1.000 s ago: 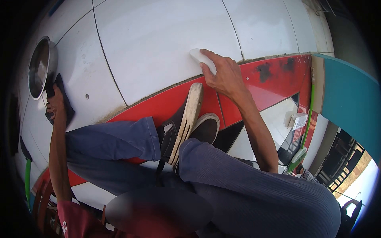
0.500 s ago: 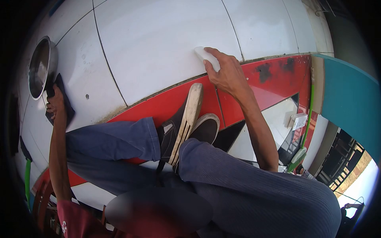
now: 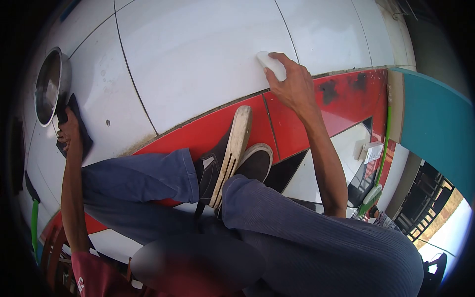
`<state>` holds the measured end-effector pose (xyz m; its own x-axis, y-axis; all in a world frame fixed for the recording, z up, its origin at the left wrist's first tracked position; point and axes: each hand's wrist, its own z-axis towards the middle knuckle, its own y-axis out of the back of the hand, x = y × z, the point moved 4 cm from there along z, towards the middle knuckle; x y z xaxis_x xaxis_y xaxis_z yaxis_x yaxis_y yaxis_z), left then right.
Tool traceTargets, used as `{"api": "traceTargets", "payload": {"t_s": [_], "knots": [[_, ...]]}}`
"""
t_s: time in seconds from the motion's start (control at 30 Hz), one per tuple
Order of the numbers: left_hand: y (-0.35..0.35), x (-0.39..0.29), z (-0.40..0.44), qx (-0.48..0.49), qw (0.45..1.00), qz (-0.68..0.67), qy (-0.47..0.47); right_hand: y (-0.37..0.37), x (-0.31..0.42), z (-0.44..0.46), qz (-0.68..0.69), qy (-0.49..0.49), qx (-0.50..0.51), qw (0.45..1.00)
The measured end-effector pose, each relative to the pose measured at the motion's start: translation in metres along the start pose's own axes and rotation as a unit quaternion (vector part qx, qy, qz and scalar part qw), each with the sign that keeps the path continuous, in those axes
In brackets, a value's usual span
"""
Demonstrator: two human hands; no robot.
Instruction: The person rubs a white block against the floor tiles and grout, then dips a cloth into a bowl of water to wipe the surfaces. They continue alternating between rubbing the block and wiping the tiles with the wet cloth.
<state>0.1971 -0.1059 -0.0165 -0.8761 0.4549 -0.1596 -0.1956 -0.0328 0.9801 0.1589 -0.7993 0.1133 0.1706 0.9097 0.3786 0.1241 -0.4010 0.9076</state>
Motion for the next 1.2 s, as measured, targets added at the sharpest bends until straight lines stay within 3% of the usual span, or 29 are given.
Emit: {"api": "traceTargets", "payload": {"t_s": [0.03, 0.17, 0.3, 0.4, 0.53, 0.57, 0.7, 0.83, 0.97, 1.1, 1.2], "knots": [[0.000, 0.000, 0.000, 0.000, 1.000, -0.002, 0.001, -0.002, 0.007, -0.004, 0.002, 0.014, 0.022, 1.000], [0.002, 0.000, 0.000, 0.011, 1.000, 0.001, 0.001, 0.009, -0.018, 0.018, 0.015, -0.107, 0.028, 0.994], [0.002, -0.001, 0.000, 0.005, 1.000, 0.001, 0.003, 0.006, -0.003, 0.007, -0.036, 0.025, 0.021, 0.999], [0.000, 0.000, 0.000, 0.000, 1.000, 0.000, 0.004, 0.008, -0.013, 0.013, -0.104, 0.037, -0.053, 0.992], [0.001, 0.000, 0.002, 0.003, 1.000, 0.005, 0.006, 0.005, -0.005, 0.006, -0.135, 0.026, -0.056, 0.989], [0.001, -0.001, 0.000, 0.008, 1.000, 0.007, 0.006, 0.002, 0.004, 0.001, -0.124, 0.023, -0.007, 0.992], [-0.003, 0.003, 0.004, -0.003, 1.000, -0.006, -0.007, 0.011, -0.010, 0.015, -0.160, 0.021, -0.092, 0.983], [0.002, 0.000, 0.000, 0.004, 1.000, -0.012, 0.004, -0.001, 0.010, -0.004, -0.169, 0.075, -0.038, 0.982], [0.002, 0.000, 0.001, 0.006, 1.000, -0.001, -0.006, -0.003, 0.005, -0.001, -0.193, 0.020, -0.076, 0.978], [0.001, -0.004, -0.001, 0.002, 1.000, -0.002, -0.001, -0.019, 0.017, -0.015, -0.214, 0.094, -0.082, 0.969], [0.005, -0.002, -0.003, 0.014, 1.000, -0.001, 0.004, -0.012, 0.003, -0.002, -0.203, 0.057, -0.106, 0.972]]}}
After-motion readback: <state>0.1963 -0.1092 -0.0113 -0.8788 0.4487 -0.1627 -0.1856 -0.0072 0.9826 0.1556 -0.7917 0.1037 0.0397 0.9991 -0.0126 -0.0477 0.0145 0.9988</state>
